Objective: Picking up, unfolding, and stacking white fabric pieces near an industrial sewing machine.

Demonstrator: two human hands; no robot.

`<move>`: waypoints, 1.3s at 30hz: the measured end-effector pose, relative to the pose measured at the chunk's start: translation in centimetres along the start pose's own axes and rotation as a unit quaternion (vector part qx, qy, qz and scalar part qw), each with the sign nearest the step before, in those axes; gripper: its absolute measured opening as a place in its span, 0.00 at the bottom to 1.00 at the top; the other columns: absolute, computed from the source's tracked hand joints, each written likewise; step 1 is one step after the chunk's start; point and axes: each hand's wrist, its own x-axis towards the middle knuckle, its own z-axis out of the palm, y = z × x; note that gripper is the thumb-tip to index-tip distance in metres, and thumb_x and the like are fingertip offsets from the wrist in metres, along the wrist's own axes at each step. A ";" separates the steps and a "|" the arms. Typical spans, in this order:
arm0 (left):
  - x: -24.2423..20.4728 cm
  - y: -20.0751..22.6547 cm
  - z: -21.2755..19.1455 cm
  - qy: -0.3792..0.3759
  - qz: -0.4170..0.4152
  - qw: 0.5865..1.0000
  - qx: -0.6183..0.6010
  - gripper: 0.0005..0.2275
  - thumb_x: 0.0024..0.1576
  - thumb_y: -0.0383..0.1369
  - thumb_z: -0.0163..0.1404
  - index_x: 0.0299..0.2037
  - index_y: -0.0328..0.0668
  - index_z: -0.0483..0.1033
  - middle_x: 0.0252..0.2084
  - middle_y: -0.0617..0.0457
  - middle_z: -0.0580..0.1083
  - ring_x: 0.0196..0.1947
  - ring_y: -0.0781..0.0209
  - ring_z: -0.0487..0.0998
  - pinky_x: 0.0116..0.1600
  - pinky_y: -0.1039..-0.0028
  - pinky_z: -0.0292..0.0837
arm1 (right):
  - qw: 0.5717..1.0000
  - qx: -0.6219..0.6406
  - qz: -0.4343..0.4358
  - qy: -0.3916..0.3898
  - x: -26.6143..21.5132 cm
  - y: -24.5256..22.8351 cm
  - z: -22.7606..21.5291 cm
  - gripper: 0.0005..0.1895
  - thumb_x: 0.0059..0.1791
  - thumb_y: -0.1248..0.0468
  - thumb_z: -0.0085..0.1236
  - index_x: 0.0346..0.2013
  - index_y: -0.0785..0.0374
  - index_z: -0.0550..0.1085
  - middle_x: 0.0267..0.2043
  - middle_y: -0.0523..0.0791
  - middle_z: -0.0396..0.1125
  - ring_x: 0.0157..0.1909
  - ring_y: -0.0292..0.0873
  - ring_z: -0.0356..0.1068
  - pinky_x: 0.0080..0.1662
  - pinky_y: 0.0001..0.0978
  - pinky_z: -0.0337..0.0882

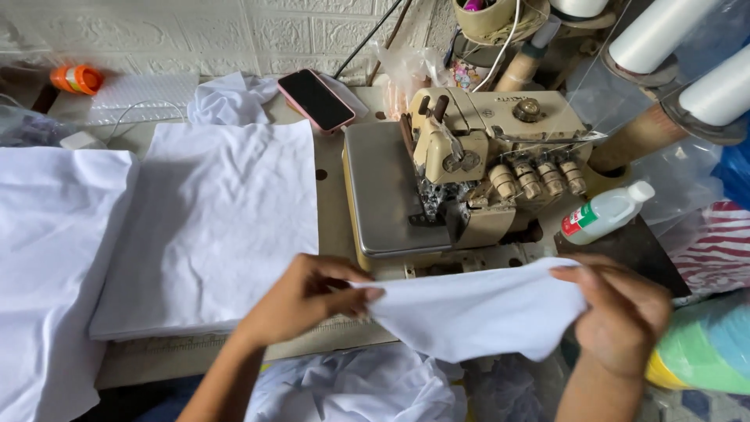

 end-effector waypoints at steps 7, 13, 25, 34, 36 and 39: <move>1.1 -0.5 1.4 0.228 0.099 0.964 -0.093 0.11 0.61 0.33 0.51 0.47 0.39 0.85 0.47 0.50 0.79 0.34 0.62 0.81 0.36 0.78 0.81 | 0.992 0.057 -0.078 -0.080 -2.1 -14.2 10.7 0.23 0.51 0.51 0.48 0.18 0.63 0.72 0.22 0.45 0.70 0.24 0.39 0.75 0.37 0.28 0.81; 3.2 -4.7 7.3 0.042 0.211 0.686 -0.695 0.04 0.56 0.29 0.46 0.38 0.43 0.71 0.47 0.46 0.71 0.54 0.50 0.72 0.60 0.68 0.66 | 0.931 0.211 -0.197 -0.225 -2.7 -5.1 9.9 0.15 0.56 0.64 0.41 0.30 0.66 0.72 0.36 0.52 0.73 0.38 0.49 0.76 0.37 0.35 0.83; -2.9 -1.1 2.9 0.095 0.165 0.694 -0.694 0.05 0.52 0.28 0.48 0.37 0.46 0.67 0.45 0.49 0.71 0.52 0.53 0.71 0.65 0.65 0.58 | 0.760 0.348 0.163 -0.525 0.0 3.1 7.6 0.21 0.45 0.64 0.68 0.51 0.65 0.75 0.46 0.48 0.75 0.47 0.52 0.77 0.43 0.38 0.83; 0.5 -5.2 -4.5 0.385 0.138 0.909 0.085 0.10 0.58 0.32 0.44 0.34 0.43 0.80 0.42 0.47 0.74 0.53 0.50 0.74 0.64 0.61 0.63 | 0.928 0.183 0.306 -0.105 -2.1 7.1 10.2 0.07 0.50 0.66 0.63 0.34 0.69 0.75 0.25 0.46 0.65 0.27 0.40 0.68 0.32 0.32 0.73; 0.9 -5.5 -4.5 0.432 0.031 0.762 0.481 0.11 0.60 0.35 0.51 0.53 0.58 0.77 0.57 0.52 0.68 0.63 0.41 0.63 0.65 0.46 0.57 | 0.949 0.099 0.296 -0.050 -2.5 6.3 10.7 0.09 0.47 0.62 0.69 0.34 0.63 0.78 0.24 0.44 0.65 0.25 0.38 0.63 0.30 0.27 0.64; 2.7 -5.8 -0.3 0.431 0.205 0.747 0.463 0.22 0.57 0.30 0.52 0.64 0.43 0.66 0.65 0.39 0.64 0.66 0.38 0.63 0.69 0.46 0.51 | 0.962 0.169 0.204 -0.069 -2.9 2.3 11.8 0.05 0.49 0.67 0.61 0.32 0.62 0.72 0.25 0.38 0.60 0.29 0.32 0.53 0.33 0.22 0.53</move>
